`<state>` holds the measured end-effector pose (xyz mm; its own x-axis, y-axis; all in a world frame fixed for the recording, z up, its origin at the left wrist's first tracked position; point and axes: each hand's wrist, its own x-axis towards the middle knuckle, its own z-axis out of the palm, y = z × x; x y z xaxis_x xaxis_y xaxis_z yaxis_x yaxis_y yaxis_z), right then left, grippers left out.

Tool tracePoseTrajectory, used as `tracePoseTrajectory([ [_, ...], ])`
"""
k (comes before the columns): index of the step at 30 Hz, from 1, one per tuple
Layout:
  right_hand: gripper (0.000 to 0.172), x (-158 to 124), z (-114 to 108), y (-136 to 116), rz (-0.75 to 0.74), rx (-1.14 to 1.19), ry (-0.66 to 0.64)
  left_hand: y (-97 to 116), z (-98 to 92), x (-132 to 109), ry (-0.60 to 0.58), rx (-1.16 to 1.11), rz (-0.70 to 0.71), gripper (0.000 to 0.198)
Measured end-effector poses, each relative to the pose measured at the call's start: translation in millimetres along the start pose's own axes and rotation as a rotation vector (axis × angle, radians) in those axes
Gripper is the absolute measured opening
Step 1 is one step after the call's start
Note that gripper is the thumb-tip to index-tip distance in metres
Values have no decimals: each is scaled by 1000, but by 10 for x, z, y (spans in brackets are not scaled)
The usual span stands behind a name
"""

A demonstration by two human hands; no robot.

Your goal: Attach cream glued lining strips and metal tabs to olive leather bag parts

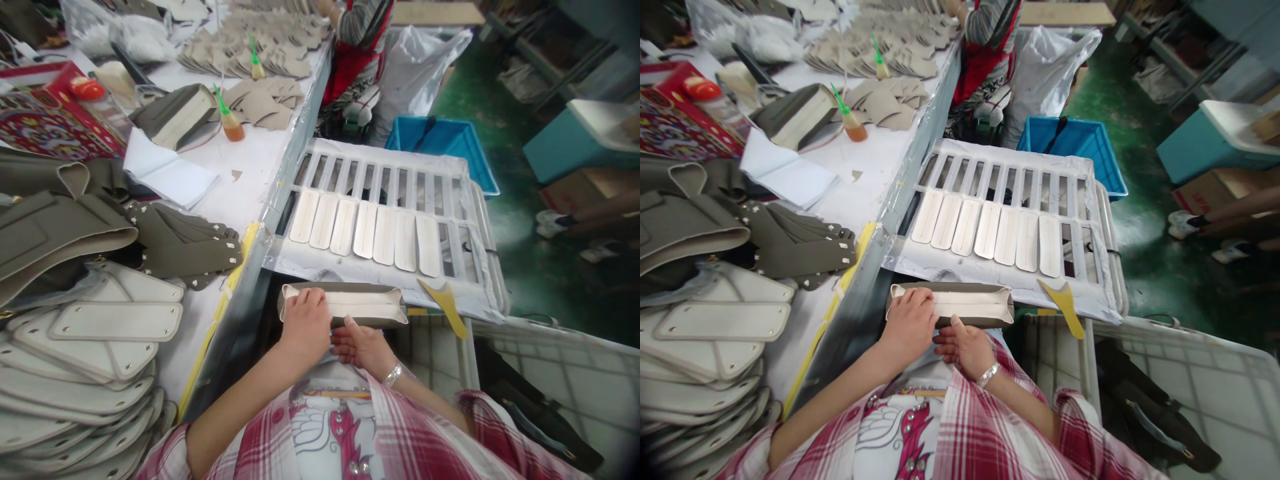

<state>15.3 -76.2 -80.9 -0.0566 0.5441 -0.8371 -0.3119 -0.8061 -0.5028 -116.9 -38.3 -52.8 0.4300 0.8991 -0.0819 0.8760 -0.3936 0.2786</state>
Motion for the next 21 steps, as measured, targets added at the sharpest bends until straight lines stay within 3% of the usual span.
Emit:
tracePoseTrajectory([
  [9, 43, 50, 194, 8, 12, 9, -56, -66, -57, 31, -21, -91, -24, 8],
  [14, 39, 49, 280, -16, 19, -4, 10, -382, -131, -161, 127, -171, -168, 28],
  [18, 39, 28, 370, -48, 45, -45, 22, -599, -123, -305, 187, -260, -125, 8],
  [21, 39, 22, 430, -53, 50, -75, 2, -617, -77, -341, 233, -279, -120, 12],
])
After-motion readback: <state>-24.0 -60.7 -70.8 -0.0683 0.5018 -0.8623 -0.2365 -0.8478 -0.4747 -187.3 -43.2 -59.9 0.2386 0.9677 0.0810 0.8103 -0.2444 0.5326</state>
